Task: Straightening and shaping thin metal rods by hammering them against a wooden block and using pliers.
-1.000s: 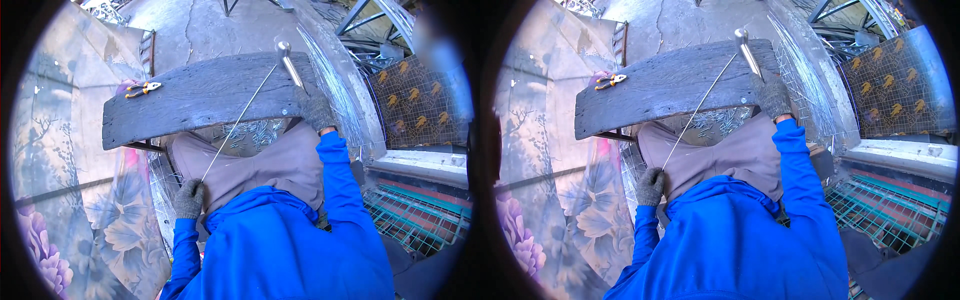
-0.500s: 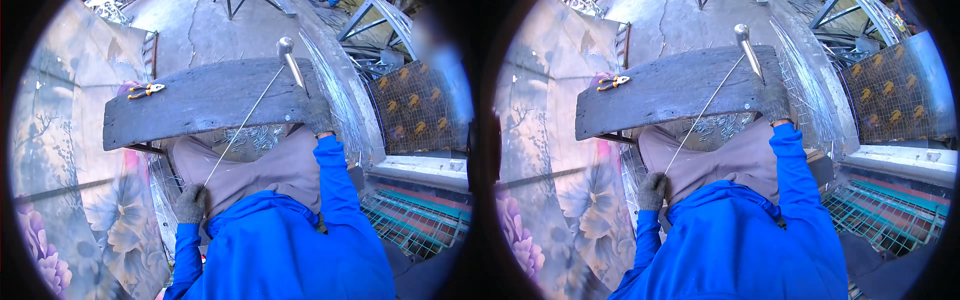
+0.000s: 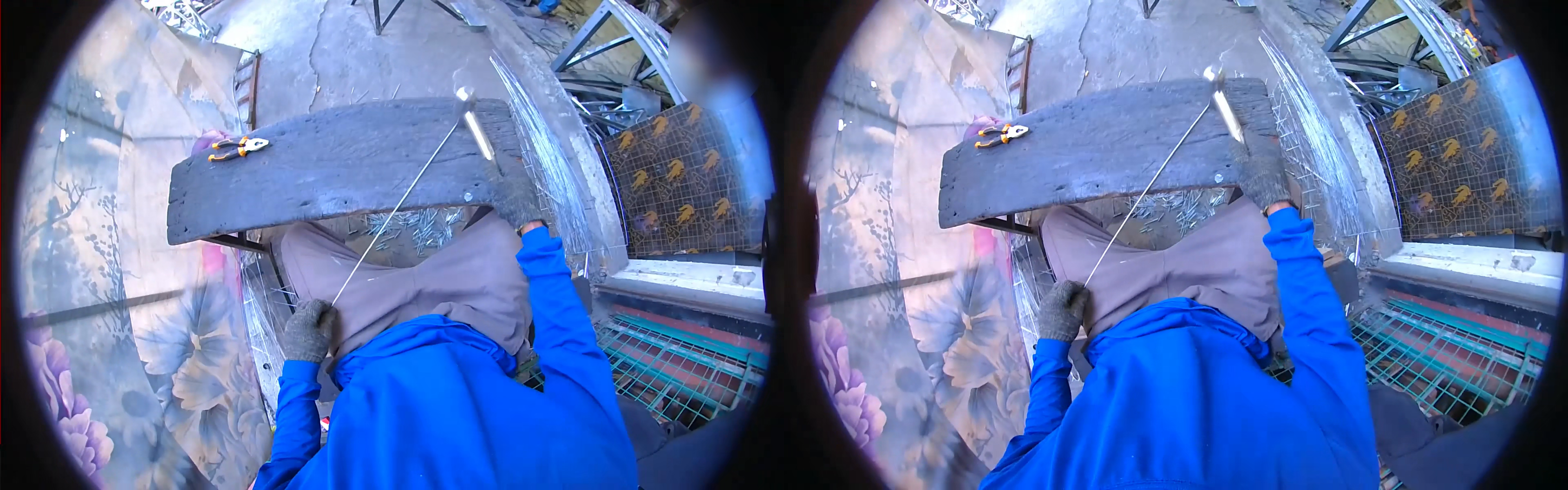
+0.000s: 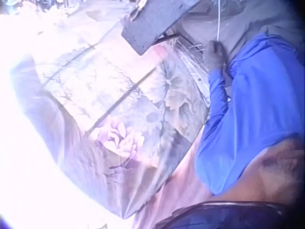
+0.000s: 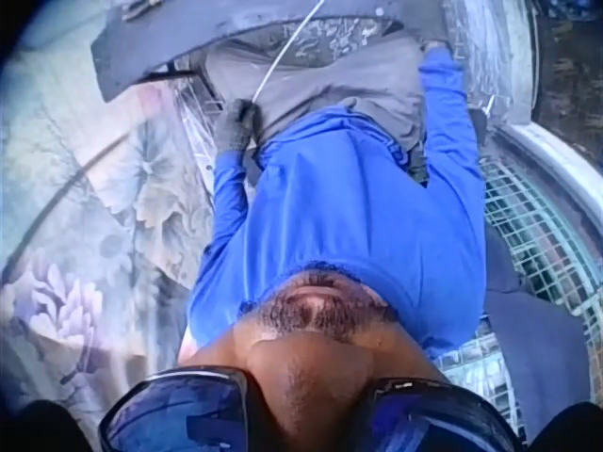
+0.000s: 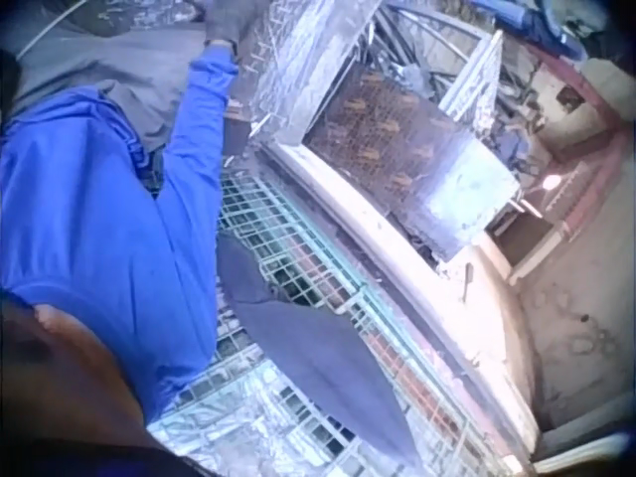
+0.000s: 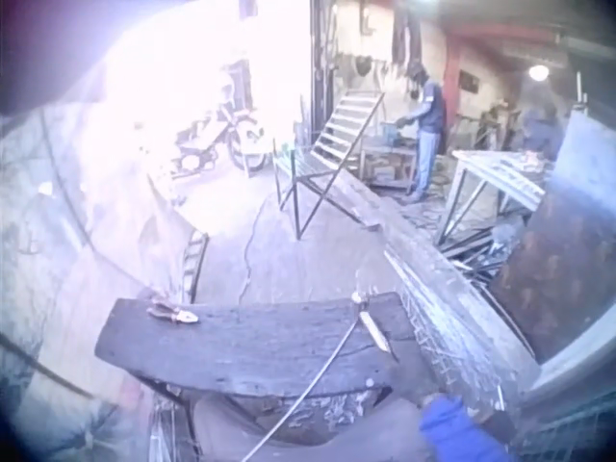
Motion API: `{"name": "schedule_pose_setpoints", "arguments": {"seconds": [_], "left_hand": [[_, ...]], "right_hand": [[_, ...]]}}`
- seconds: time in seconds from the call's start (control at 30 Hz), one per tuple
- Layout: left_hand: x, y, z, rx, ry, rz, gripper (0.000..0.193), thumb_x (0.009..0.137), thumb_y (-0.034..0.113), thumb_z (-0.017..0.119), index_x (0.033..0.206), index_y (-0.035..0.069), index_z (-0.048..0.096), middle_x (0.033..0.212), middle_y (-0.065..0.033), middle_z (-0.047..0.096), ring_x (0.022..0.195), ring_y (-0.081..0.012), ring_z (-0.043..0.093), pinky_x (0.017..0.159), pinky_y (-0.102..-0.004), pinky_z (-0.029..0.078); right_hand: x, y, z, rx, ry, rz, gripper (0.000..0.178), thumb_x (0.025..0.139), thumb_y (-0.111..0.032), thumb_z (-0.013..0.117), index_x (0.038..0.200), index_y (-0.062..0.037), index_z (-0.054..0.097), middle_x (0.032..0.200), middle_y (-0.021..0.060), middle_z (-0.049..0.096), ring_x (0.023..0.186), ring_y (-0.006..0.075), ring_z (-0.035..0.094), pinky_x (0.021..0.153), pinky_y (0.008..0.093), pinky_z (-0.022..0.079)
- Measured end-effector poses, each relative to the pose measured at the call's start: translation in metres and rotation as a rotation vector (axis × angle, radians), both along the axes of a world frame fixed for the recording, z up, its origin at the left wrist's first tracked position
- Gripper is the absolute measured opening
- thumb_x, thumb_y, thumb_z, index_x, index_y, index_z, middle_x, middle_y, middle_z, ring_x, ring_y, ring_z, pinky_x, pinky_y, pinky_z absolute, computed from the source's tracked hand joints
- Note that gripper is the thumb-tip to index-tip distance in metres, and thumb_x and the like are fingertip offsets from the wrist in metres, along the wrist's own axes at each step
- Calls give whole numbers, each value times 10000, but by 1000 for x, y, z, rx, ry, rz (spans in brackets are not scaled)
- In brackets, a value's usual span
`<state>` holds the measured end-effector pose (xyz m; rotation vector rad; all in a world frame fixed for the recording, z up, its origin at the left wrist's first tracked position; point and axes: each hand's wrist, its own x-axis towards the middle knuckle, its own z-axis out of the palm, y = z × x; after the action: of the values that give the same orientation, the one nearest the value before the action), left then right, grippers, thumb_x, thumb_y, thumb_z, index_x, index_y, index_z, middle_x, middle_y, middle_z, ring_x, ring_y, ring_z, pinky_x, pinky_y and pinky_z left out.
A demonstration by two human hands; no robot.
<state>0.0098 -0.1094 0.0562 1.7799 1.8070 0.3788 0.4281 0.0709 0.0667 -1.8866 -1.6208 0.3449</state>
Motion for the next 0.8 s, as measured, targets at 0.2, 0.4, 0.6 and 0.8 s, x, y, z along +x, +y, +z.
{"name": "schedule_pose_setpoints", "arguments": {"seconds": [0.2, 0.4, 0.6, 0.8], "left_hand": [[-8, 2, -7, -5, 23, -38, 177, 901, 215, 675, 958, 47, 674, 917, -186, 662, 891, -382, 656, 786, -444, 521], [-9, 10, -1, -136, 21, -30, 197, 897, 260, 670, 976, 80, 687, 935, -196, 677, 911, -400, 662, 797, -476, 527], [-8, 14, -3, -140, 4, -32, 207, 894, 268, 676, 983, 81, 682, 930, -203, 672, 914, -403, 658, 791, -486, 523], [-11, 15, -4, -135, 25, -46, 201, 892, 255, 676, 984, 77, 682, 932, -200, 673, 911, -406, 656, 797, -488, 520]], "right_hand": [[-17, -1, 14, -130, 82, -7, 397, 984, -376, 562, 1167, -37, 661, 1020, 283, 671, 952, 459, 646, 804, 489, 525], [-14, 2, 11, -195, -5, 21, 409, 989, -369, 560, 1163, -12, 655, 991, 285, 674, 947, 457, 647, 800, 490, 520], [-3, -21, -17, 124, -178, 155, 389, 997, -330, 557, 1193, -3, 636, 992, 271, 685, 938, 445, 656, 821, 482, 512], [-29, -47, -8, -7, 76, 104, 379, 1000, -291, 565, 1217, 14, 622, 1100, 287, 664, 1009, 458, 643, 878, 472, 509]]}}
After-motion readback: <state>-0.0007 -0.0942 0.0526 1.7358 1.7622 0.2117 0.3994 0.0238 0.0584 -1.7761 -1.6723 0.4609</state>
